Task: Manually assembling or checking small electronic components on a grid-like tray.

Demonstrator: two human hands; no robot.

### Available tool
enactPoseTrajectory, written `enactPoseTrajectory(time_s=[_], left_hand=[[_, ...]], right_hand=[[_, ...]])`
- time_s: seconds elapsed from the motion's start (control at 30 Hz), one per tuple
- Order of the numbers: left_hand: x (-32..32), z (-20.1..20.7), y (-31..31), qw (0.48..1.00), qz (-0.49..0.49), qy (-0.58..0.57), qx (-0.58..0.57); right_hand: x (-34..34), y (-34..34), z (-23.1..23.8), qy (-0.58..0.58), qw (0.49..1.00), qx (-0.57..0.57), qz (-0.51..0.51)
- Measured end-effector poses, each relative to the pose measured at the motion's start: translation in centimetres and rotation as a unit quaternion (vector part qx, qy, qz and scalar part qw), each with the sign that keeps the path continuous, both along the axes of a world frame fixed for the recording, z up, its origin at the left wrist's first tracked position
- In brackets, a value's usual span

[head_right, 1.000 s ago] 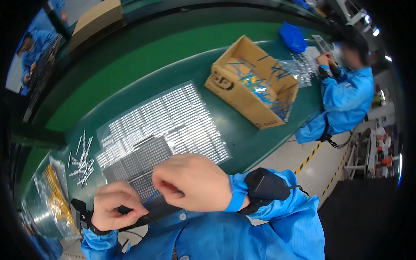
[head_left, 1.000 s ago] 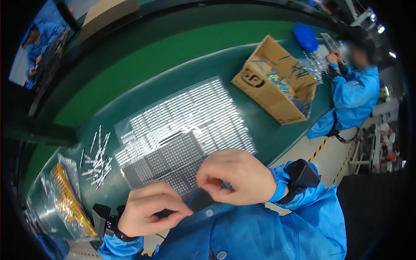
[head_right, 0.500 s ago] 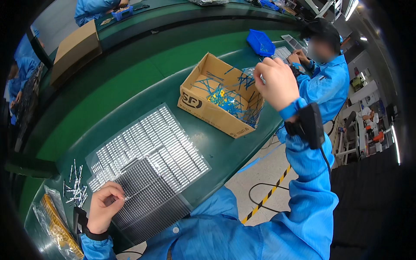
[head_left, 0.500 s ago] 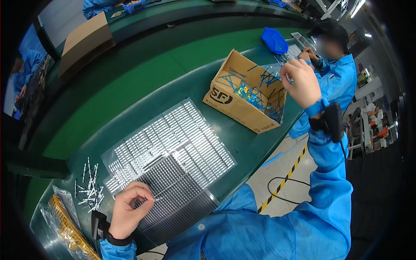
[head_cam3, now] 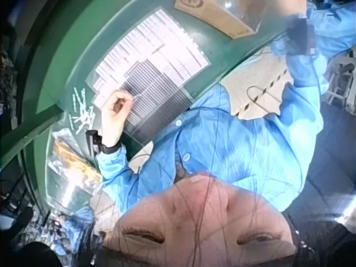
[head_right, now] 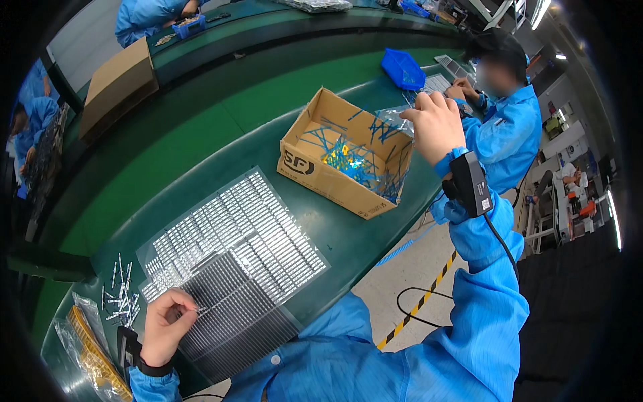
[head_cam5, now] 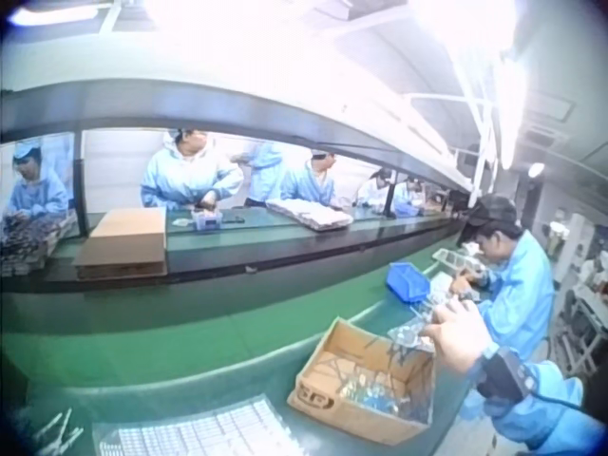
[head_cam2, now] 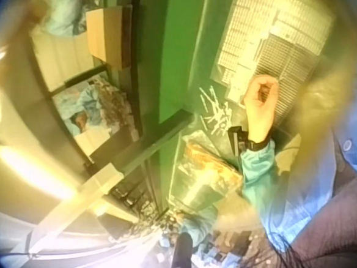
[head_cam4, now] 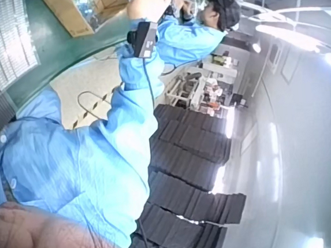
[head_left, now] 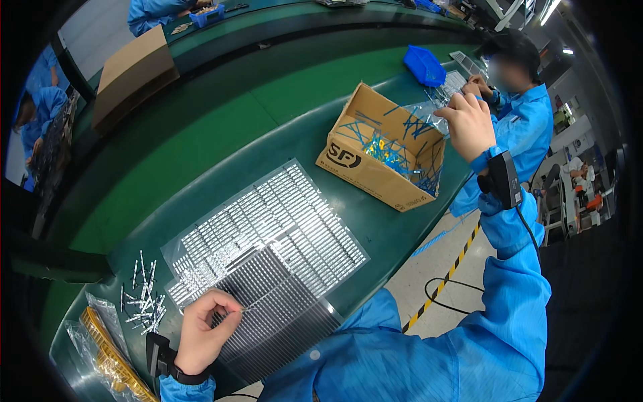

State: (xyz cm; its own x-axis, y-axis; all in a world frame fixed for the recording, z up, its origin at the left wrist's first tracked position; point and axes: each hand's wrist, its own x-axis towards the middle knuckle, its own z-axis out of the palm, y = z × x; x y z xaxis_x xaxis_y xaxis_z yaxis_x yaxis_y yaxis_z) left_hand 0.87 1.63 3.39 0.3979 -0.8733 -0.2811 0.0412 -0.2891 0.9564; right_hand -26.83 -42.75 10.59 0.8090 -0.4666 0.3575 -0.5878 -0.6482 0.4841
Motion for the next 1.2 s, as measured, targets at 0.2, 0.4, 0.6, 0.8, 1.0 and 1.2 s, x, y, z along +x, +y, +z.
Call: enactPoseTrajectory(time_s=[0.2,0.4,0.6,0.8,1.0,1.2], left_hand=[[0.1,0.9,-0.5,0.998,-0.01,-0.059,-0.017],[1.1,1.0,-0.7,0.989,-0.038,-0.141,-0.029],[1.6,0.1,-0.6,0.99,-0.131,-0.051,-0.014],[2.8,-3.5,0.1,0.991,-0.088,0.088,-0.056],[3.2,-3.6,-0.2,0.992,-0.079,0.089,-0.04],[3.2,-3.3,-1.0,0.994,-0.098,0.044,-0.033]], right_hand=[[0.3,2.8,3.8,-0.144,0.988,-0.006,0.054],[7.7,17.5,2.2,-0.228,0.877,0.335,0.259],[12.5,24.3,-5.3,-0.217,0.673,0.658,0.258],[14.0,26.2,-8.2,-0.162,0.602,0.766,0.158],[14.7,25.8,-7.9,-0.14,0.617,0.745,0.212],[15.4,25.8,-7.5,-0.153,0.703,0.667,0.195]])
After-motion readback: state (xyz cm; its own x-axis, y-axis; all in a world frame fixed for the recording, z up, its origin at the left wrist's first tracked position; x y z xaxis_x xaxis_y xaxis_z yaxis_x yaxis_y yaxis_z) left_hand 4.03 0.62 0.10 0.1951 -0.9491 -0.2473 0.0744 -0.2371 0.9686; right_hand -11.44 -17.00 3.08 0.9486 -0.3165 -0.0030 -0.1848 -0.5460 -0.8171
